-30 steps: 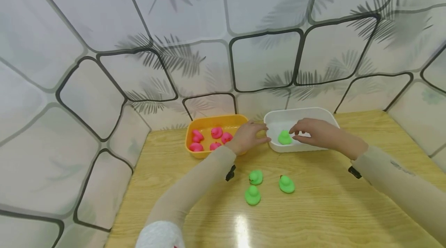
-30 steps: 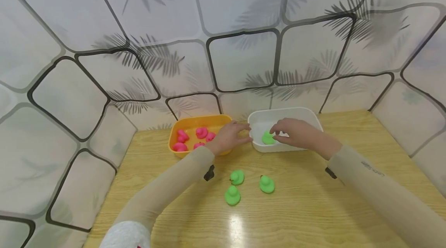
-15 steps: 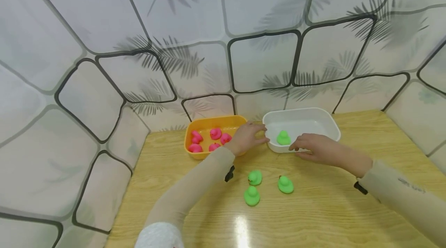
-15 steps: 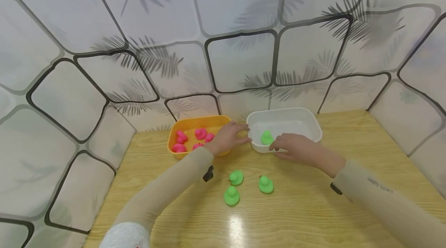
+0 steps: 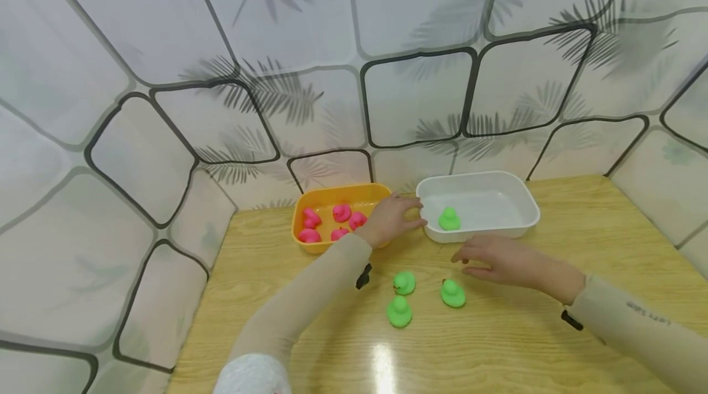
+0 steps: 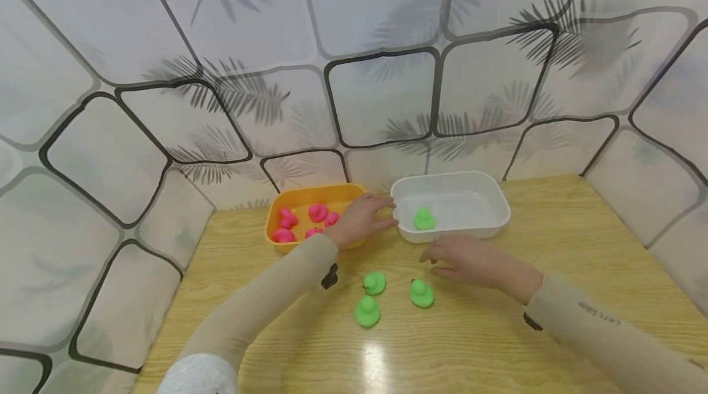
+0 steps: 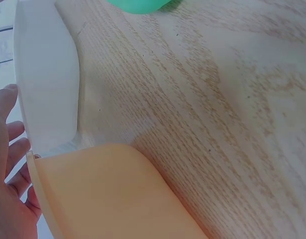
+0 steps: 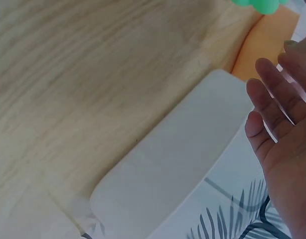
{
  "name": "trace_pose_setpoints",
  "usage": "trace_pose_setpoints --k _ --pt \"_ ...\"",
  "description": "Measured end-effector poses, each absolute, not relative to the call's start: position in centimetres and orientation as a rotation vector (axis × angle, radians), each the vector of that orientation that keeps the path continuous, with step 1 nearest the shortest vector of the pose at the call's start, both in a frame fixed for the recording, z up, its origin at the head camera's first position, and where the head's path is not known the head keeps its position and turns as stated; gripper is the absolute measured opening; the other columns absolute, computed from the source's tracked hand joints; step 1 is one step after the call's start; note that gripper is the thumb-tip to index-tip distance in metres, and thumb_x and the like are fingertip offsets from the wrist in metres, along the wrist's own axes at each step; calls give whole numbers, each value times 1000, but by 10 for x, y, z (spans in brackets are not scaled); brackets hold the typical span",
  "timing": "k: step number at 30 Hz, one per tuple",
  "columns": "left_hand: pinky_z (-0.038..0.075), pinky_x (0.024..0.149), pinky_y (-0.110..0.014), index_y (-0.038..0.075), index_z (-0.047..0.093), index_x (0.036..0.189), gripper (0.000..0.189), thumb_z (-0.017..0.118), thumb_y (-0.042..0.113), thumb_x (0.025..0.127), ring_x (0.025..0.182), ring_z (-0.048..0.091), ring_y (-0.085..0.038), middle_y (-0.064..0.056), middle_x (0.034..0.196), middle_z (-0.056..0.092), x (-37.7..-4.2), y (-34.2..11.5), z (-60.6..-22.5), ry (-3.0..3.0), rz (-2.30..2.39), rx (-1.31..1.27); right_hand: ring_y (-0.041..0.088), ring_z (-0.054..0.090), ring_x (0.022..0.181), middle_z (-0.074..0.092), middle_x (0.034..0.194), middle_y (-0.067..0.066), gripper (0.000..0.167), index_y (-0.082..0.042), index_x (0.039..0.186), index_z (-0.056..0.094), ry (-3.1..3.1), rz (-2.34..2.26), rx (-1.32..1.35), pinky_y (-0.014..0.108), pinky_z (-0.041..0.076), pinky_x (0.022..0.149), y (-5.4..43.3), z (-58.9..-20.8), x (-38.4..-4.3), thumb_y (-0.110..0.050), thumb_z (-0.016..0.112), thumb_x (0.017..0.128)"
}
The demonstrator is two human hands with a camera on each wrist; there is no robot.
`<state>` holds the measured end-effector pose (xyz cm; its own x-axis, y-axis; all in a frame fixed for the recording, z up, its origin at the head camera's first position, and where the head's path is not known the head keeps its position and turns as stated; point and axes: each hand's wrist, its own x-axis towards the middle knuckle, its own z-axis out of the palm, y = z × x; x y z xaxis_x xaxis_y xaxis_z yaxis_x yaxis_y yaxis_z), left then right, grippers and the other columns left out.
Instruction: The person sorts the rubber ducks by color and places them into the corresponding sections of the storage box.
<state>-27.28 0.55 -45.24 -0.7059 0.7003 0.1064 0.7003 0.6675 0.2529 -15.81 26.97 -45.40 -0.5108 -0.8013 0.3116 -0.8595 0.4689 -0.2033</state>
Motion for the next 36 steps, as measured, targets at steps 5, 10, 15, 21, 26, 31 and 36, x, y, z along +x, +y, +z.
trace_pose_setpoints --k 5,10,15,21,26,31,36 --pt "44 112 -35 13 67 136 46 67 43 102 127 62 -20 0 135 70 -273 4 -453 -2859 -453 -1211 10 67 94 72 106 -5 27 -15 116 74 -2570 504 1453 34 59 80 267 -463 -152 -13 80 90" --pt "43 114 -35 14 67 136 46 66 44 102 129 61 -20 1 135 70 -275 4 -455 -2859 -457 -1207 9 66 93 71 106 -7 31 -16 121 74 -2555 472 1497 32 58 79 262 -467 -147 -14 80 90" --pt "43 114 -34 15 67 136 46 66 45 102 129 61 -20 2 135 70 -276 4 -457 -2859 -463 -1210 8 64 93 70 106 -8 40 -16 127 73 -2524 471 1540 31 58 79 258 -470 -143 -11 81 88" --pt "32 123 -36 14 66 139 47 65 45 103 134 58 -17 1 140 68 -275 4 -454 -2892 -487 -1199 7 63 92 69 104 -7 44 -16 129 72 -2498 447 1590 28 57 78 256 -475 -141 -8 79 86" --pt "32 123 -36 15 66 139 47 65 44 103 136 57 -17 1 142 66 -273 4 -451 -2910 -494 -1191 7 61 90 68 103 -7 45 -18 129 72 -2508 442 1597 27 56 76 256 -478 -140 -7 79 86" --pt "36 120 -35 15 66 139 47 64 45 103 134 57 -18 1 141 67 -274 4 -451 -2909 -487 -1188 7 61 89 68 103 -7 43 -18 127 73 -2500 434 1588 27 56 75 255 -478 -138 -8 80 86" --pt "28 125 -39 14 66 139 48 64 44 103 135 58 -17 1 140 67 -277 4 -455 -2893 -487 -1207 8 60 88 68 102 -7 42 -17 125 73 -2484 441 1587 27 55 74 256 -478 -138 -6 80 85"
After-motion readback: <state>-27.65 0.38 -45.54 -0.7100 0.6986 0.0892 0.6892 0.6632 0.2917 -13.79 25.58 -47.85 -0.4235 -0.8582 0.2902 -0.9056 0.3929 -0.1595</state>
